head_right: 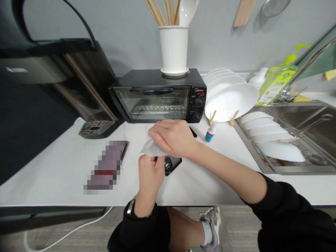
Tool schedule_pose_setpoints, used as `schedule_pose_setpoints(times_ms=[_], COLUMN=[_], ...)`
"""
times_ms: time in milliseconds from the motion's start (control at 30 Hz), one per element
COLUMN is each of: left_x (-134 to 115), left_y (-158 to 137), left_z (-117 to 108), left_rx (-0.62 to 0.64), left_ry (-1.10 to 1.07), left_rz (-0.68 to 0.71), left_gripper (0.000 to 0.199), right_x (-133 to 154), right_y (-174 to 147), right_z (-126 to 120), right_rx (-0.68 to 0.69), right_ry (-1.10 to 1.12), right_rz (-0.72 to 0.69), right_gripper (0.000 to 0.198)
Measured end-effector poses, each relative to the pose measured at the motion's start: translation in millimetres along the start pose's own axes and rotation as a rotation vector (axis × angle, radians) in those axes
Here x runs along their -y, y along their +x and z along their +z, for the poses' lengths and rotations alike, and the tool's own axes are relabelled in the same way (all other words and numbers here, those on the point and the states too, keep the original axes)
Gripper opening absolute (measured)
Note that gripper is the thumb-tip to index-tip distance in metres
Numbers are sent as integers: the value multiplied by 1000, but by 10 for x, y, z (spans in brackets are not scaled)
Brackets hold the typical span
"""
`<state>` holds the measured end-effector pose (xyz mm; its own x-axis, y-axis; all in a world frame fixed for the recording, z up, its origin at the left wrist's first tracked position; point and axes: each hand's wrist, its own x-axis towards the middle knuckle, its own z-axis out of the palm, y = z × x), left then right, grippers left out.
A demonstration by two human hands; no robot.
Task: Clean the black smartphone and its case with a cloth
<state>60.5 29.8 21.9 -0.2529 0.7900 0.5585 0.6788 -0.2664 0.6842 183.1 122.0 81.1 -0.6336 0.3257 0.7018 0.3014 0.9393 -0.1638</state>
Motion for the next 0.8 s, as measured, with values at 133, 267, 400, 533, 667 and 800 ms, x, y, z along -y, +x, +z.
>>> schedule_pose_setpoints(times_ms=[133, 267, 400, 533, 667, 800], left_x=[-23, -52, -15, 17, -8, 6], left_y=[-46, -57, -20, 24, 27, -6], left_z=[-10, -14, 22, 34, -2, -3], left_rx=[-80, -48, -36, 38, 56, 54], left_ry=[90, 121, 60, -26, 27, 68], left_rz=[130, 21, 22, 45, -60, -27], left_gripper=[25, 26, 23, 21, 31, 33], right_x=[-4, -63, 108, 131, -31, 89], right_y=[35, 60, 69, 90, 121, 135], right_z=[-46, -89, -56, -61, -143, -138], right_rx=[2, 5, 30, 61, 97, 120], right_ry=[-44, 90, 42, -76, -40, -15], right_rz=[-126, 149, -6, -173, 76, 88], right_gripper=[61, 69, 63, 65, 72, 68])
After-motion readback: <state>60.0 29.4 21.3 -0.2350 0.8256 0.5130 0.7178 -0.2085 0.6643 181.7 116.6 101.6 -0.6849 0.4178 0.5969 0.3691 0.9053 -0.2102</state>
